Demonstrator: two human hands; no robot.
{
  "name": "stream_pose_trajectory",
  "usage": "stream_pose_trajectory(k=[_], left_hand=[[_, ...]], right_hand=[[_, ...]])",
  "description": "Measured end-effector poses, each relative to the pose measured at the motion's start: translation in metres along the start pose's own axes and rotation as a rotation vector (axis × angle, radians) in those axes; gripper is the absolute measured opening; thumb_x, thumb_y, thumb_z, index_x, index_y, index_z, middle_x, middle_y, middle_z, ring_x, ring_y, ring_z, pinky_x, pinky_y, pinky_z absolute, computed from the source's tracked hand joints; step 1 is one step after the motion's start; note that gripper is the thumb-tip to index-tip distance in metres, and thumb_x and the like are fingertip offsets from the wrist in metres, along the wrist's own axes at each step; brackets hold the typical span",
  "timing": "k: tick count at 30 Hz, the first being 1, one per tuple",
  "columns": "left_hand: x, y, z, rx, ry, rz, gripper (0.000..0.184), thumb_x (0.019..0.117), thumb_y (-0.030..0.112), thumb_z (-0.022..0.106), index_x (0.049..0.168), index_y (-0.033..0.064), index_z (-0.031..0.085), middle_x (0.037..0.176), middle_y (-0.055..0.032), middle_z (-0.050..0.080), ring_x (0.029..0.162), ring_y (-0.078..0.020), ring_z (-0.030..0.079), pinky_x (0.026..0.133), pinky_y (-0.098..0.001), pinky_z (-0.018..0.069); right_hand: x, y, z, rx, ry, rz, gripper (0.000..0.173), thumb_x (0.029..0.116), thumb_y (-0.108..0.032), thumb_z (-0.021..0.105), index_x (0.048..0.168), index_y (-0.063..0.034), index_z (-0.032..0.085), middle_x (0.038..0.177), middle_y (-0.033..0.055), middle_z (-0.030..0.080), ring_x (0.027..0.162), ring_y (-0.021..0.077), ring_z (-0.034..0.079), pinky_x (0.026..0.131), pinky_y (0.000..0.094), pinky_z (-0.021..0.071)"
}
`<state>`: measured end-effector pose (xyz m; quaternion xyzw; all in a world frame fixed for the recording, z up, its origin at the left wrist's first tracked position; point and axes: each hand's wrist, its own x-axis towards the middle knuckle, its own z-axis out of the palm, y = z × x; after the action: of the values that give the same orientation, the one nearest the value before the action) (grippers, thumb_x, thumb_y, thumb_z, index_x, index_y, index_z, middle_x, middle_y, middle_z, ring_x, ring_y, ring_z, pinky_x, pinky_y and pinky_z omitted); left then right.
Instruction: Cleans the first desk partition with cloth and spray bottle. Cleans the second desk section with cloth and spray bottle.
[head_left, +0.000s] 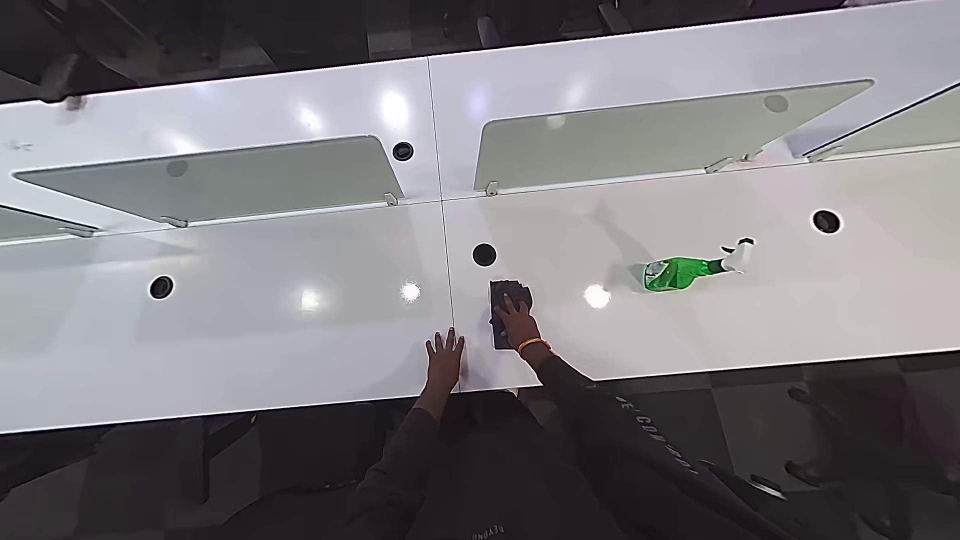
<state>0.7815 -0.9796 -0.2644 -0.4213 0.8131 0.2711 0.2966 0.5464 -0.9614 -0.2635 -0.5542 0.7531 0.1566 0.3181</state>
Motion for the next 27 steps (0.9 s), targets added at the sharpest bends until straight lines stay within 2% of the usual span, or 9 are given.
stream_pose_trajectory(k=[4, 7, 9, 12, 14, 16, 17, 22, 27], left_hand=[[0.004, -0.003, -0.013, 0.014, -0.078, 0.034, 0.092, 0.0833, -0.005, 0.069, 0.163, 0.0226, 0.032, 0.174, -0.0155, 0.009, 0.153, -0.0562, 0.016, 0.113, -0.0810, 0.0223], [0.008, -0.007, -0.022, 0.016, -0.142, 0.053, 0.094, 0.0821, -0.002, 0.072, 0.163, 0.0234, 0.031, 0.174, -0.0165, 0.010, 0.152, -0.0575, 0.018, 0.112, -0.0811, 0.0241], [0.011, -0.009, -0.029, 0.022, -0.183, 0.061, 0.097, 0.0802, 0.002, 0.077, 0.164, 0.0237, 0.031, 0.174, -0.0143, 0.011, 0.152, -0.0571, 0.019, 0.110, -0.0813, 0.0262], [0.016, -0.015, -0.040, -0.008, -0.240, 0.067, 0.095, 0.0799, 0.013, 0.082, 0.162, 0.0203, 0.035, 0.174, -0.0080, 0.015, 0.153, -0.0514, 0.024, 0.109, -0.0801, 0.0298], [0.016, -0.024, -0.052, -0.071, -0.243, 0.092, 0.089, 0.0840, 0.020, 0.080, 0.161, 0.0181, 0.036, 0.173, -0.0072, 0.021, 0.151, -0.0459, 0.033, 0.108, -0.0759, 0.0361], [0.010, -0.037, -0.057, -0.139, -0.176, 0.103, 0.086, 0.0873, 0.022, 0.077, 0.162, 0.0183, 0.035, 0.171, -0.0094, 0.027, 0.144, -0.0398, 0.046, 0.107, -0.0679, 0.0442], [0.006, -0.043, -0.058, -0.167, -0.149, 0.087, 0.084, 0.0888, 0.022, 0.076, 0.162, 0.0189, 0.035, 0.171, -0.0094, 0.025, 0.144, -0.0380, 0.047, 0.108, -0.0661, 0.0440], [-0.036, -0.072, -0.030, -0.191, -0.035, -0.032, 0.072, 0.0921, 0.025, 0.072, 0.158, 0.0200, 0.043, 0.171, -0.0099, 0.027, 0.154, -0.0364, 0.032, 0.115, -0.0672, 0.0352], [-0.100, -0.087, 0.029, -0.167, -0.029, -0.173, 0.064, 0.0944, 0.030, 0.069, 0.154, 0.0206, 0.050, 0.168, -0.0101, 0.032, 0.152, -0.0372, 0.034, 0.116, -0.0677, 0.0336]], right_hand=[[0.045, -0.015, -0.037, 0.005, 0.033, 0.059, 0.089, 0.0811, -0.014, 0.084, 0.159, -0.0223, 0.041, 0.173, 0.0121, 0.014, 0.146, 0.0554, 0.031, 0.092, 0.0626, 0.0550], [0.069, -0.020, -0.056, -0.008, 0.060, 0.076, 0.088, 0.0814, -0.017, 0.084, 0.158, -0.0200, 0.041, 0.172, 0.0154, 0.017, 0.143, 0.0558, 0.035, 0.093, 0.0631, 0.0541], [0.081, -0.021, -0.067, -0.005, 0.073, 0.083, 0.088, 0.0813, -0.019, 0.084, 0.158, -0.0194, 0.041, 0.172, 0.0159, 0.018, 0.143, 0.0559, 0.035, 0.094, 0.0634, 0.0537], [0.092, -0.020, -0.077, 0.024, 0.102, 0.089, 0.090, 0.0789, -0.020, 0.086, 0.157, -0.0192, 0.043, 0.171, 0.0159, 0.020, 0.144, 0.0561, 0.034, 0.096, 0.0654, 0.0520], [0.096, -0.020, -0.078, 0.039, 0.111, 0.096, 0.090, 0.0791, -0.021, 0.087, 0.158, -0.0199, 0.042, 0.171, 0.0156, 0.020, 0.145, 0.0561, 0.033, 0.097, 0.0664, 0.0510], [0.094, -0.019, -0.077, 0.062, 0.119, 0.100, 0.090, 0.0794, -0.021, 0.086, 0.158, -0.0203, 0.042, 0.171, 0.0144, 0.021, 0.145, 0.0554, 0.032, 0.097, 0.0670, 0.0510], [0.092, -0.017, -0.077, 0.078, 0.127, 0.097, 0.088, 0.0798, -0.022, 0.086, 0.157, -0.0200, 0.044, 0.172, 0.0129, 0.021, 0.145, 0.0547, 0.032, 0.096, 0.0671, 0.0512], [0.062, 0.000, -0.060, 0.129, 0.132, 0.034, 0.073, 0.0868, -0.028, 0.080, 0.153, -0.0187, 0.050, 0.172, 0.0048, 0.022, 0.147, 0.0504, 0.034, 0.094, 0.0669, 0.0520], [0.006, 0.018, -0.019, 0.144, 0.108, -0.019, 0.065, 0.0900, -0.024, 0.075, 0.151, -0.0185, 0.053, 0.172, 0.0038, 0.023, 0.147, 0.0503, 0.034, 0.095, 0.0676, 0.0517]])
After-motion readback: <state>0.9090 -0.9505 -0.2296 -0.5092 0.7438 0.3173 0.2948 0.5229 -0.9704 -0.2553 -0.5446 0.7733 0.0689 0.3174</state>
